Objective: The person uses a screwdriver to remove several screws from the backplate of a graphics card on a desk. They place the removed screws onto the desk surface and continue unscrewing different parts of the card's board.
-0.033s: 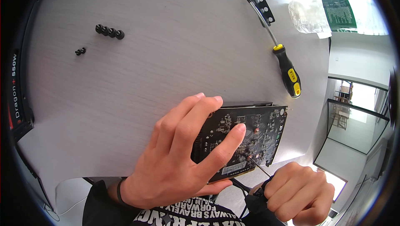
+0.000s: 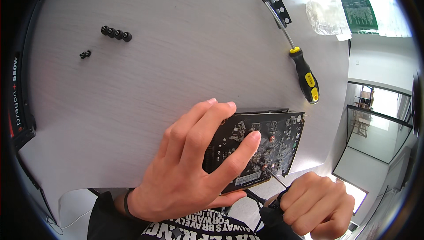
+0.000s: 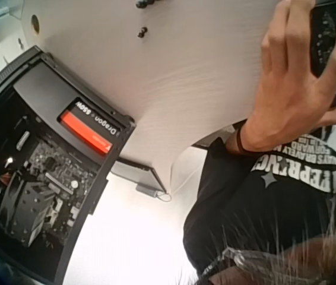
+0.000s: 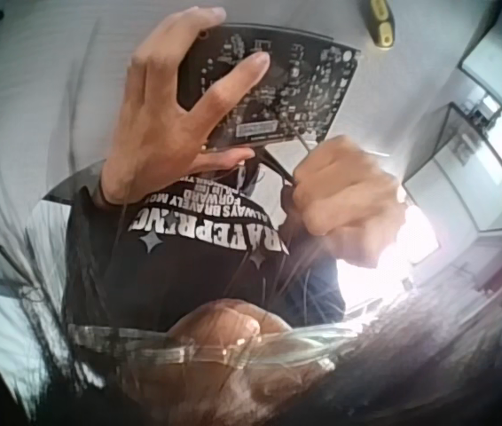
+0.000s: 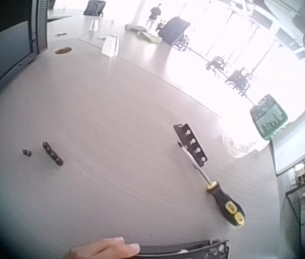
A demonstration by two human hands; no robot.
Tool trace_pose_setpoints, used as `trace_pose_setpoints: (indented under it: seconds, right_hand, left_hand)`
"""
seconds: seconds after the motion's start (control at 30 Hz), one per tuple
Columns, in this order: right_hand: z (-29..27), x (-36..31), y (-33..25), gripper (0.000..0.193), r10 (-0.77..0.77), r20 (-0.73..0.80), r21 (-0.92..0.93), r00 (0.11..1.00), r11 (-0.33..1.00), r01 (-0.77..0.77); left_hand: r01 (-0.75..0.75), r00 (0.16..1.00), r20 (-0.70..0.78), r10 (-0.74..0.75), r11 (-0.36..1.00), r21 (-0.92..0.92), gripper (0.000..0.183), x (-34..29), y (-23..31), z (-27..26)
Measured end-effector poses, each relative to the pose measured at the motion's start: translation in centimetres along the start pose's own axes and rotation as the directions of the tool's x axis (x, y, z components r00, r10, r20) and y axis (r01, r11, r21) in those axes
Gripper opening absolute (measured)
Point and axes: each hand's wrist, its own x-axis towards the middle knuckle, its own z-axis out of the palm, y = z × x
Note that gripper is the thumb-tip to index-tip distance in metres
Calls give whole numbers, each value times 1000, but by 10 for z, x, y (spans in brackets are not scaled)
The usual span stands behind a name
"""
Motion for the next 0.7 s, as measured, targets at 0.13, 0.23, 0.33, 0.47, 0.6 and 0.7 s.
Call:
trace_pose_setpoints:
  seconds: [0.13,0.23,0.33,0.47,0.6,0.7]
  right_hand:
    - [0,-4,0,28,-5,5,-6,1000,1000,5]
    - [-4,-8,-2,26,-12,-25,-51,1000,999,11]
    - [-6,-5,-8,20,14,54,25,998,1000,-15]
    - [-13,-9,-6,22,-17,-15,9,1000,1000,17]
    - [-6,-8,-9,25,17,-59,-87,998,996,-22]
    - [4,-8,-9,31,20,-169,-146,985,988,-45]
  left_hand:
    - [-2,1000,5,2,1000,-1,79,1,0,-1]
    - [7,1000,8,-7,1000,-7,80,-1,0,-1]
    - [-3,1000,13,4,1000,-17,83,-2,1,-2]
    - [8,1000,25,-8,1000,-4,86,5,2,2]
    - [0,999,32,0,1000,6,85,5,1,2]
    - [-5,1000,25,5,1000,-8,84,4,0,3]
